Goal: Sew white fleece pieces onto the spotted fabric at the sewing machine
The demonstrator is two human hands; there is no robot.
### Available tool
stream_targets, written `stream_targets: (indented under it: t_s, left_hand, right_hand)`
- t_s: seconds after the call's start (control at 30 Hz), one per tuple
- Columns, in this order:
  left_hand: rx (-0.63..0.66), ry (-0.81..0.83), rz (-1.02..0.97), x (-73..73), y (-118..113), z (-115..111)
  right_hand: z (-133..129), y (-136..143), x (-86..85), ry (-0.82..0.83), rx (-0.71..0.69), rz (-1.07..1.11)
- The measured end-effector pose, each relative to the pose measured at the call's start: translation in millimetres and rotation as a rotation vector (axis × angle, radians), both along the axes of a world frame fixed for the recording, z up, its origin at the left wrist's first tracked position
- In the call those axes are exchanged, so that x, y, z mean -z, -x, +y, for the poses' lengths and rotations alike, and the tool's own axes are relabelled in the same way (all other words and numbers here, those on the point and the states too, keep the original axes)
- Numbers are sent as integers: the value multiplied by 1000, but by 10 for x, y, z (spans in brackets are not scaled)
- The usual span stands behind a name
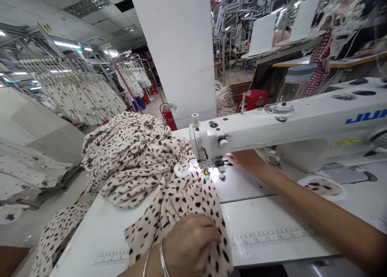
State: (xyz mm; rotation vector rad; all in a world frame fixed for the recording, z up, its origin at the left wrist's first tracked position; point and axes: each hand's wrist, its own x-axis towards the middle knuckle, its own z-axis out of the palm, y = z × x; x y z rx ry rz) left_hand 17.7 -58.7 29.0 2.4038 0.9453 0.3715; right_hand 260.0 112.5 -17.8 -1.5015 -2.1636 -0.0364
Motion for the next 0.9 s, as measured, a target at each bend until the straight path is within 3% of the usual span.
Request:
stream_targets:
  t_s: [0.13, 0.27, 0.3, 0.37, 0.43, 0.5, 0.57, 0.67, 0.77, 0.9]
  left_hand:
    - [-164, 349, -166, 31, 67, -47]
    - [-438, 776, -482, 51, 28, 111]
    - [-482, 872, -576, 67, -1, 177]
    - [-505, 999, -748, 120, -69, 315]
    - [-489, 1032, -856, 188, -134, 428]
    - [-500, 980, -908, 251, -171, 499]
    - [-559, 884, -927, 290, -169, 534]
    - [-617, 780, -873, 303, -112, 560]
    - [-623, 755, -819, 292, -56, 588]
    - [-622, 911, -955, 288, -28, 621]
  right_hand:
    - [-217, -241, -3, 25, 36, 26]
    - [-754, -317, -64, -31, 117, 182]
    - [-904, -274, -76, 10, 110, 264]
    - [-1151, -129, -95, 330, 4, 705]
    - [-1280, 45, -106, 602, -91, 980]
    - [-1289, 191, -114, 792, -212, 1102]
    - [-1211, 283, -126, 950, -379, 1114]
    - [-1031, 354, -149, 1117, -564, 929]
    - [-892, 409, -161, 1054, -523, 737]
    - [-859, 428, -123, 892, -480, 762]
